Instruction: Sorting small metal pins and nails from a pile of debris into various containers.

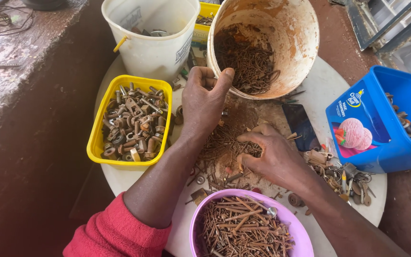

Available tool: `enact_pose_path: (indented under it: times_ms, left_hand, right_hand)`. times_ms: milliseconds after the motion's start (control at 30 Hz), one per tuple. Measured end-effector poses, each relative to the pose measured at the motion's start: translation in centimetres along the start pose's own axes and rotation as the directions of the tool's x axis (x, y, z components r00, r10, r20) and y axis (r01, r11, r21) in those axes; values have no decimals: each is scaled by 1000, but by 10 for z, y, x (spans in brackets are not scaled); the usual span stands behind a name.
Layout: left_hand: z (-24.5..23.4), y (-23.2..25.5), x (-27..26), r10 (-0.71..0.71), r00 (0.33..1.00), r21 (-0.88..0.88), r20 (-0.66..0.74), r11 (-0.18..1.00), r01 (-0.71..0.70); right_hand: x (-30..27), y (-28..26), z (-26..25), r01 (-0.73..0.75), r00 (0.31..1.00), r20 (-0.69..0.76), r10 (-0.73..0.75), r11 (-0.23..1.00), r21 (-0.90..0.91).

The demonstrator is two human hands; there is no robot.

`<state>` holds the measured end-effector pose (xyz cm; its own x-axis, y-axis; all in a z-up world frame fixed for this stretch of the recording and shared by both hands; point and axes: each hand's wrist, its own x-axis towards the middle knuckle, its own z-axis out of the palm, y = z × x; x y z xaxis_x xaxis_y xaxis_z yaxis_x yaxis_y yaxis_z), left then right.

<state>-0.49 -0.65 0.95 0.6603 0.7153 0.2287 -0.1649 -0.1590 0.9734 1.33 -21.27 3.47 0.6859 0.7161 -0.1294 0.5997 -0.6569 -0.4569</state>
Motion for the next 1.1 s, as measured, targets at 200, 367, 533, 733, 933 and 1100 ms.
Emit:
enact_pose_path:
  times_ms: [200,367,533,733,933,1100]
  left_hand:
    - [-2,3,-1,9,1000,-27,10,1000,-9]
    - [0,-3,1,25,999,-52,31,998,-23]
    - [-2,1,-1,34,998,-52,56,998,-31]
    - [-2,6,-3,48,998,-74,49,996,-45]
    - [-5,32,-9,-92,996,86,-10,992,92]
    - [-8,39,-12,-190,981,62,42,980,187]
  right_hand:
    - [11,24,2,30,999,-19,-28,992,122]
    - [5,19,-26,-12,1000,17,7,948,317]
    - [0,47,-22,-3,1000,-11,11,844,536]
    - [-9,23,-43,-145,989,88,121,631,762]
    - [-12,-1,-79,-199,979,104,176,706,680]
    - [10,-33,-134,-128,991,48,122,825,550]
